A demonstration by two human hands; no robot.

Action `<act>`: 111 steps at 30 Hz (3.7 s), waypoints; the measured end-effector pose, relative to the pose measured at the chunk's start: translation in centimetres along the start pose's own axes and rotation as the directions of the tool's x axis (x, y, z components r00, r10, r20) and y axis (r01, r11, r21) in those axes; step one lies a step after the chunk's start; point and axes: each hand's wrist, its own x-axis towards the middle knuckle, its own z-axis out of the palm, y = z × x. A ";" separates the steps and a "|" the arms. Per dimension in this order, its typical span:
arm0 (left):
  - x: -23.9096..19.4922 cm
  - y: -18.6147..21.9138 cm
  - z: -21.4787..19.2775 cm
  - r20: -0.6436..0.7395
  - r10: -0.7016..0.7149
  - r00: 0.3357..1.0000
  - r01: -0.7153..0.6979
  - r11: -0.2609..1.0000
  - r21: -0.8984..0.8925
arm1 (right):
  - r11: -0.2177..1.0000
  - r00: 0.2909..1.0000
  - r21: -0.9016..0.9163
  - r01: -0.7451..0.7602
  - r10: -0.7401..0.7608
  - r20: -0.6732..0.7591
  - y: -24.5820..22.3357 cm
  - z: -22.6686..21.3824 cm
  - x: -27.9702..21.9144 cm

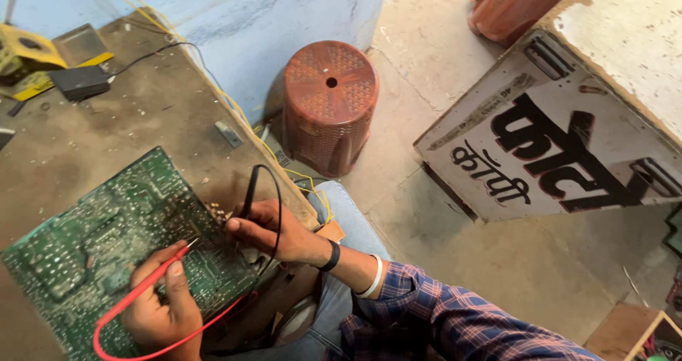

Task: The person uses a multimeter to test various points on a green circuit board. They hold the red and black probes and touch them to different solder points and traces while seated on the floor.

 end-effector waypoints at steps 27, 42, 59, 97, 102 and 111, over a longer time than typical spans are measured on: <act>0.5 1.3 -0.1 -0.019 -0.174 0.985 0.170 0.978 -0.122 | 0.991 0.999 -0.133 0.005 -0.011 -0.044 1.0 -0.2 0.4; 0.5 1.5 -0.6 -0.019 -0.100 0.995 0.098 0.991 -0.097 | 0.993 0.998 -0.115 -0.028 0.021 -0.062 1.5 -0.2 -0.1; 0.7 1.7 -0.3 -0.040 -0.120 0.992 0.116 0.989 -0.087 | 0.996 0.998 -0.084 0.012 -0.018 -0.068 1.5 -0.2 0.4; 0.0 0.8 -0.2 -0.007 -0.152 0.988 0.146 0.960 -0.239 | 0.985 0.982 -0.155 -0.072 0.043 -0.183 0.9 -0.4 -0.1; 0.1 1.0 -0.4 -0.011 -0.155 0.988 0.148 0.962 -0.230 | 0.971 0.994 -0.225 0.079 -0.095 -0.061 0.6 -0.2 0.2; 0.1 1.2 -0.6 -0.020 -0.134 0.991 0.127 0.968 -0.219 | 0.875 0.965 -0.426 0.230 -0.263 -0.018 0.4 0.6 0.6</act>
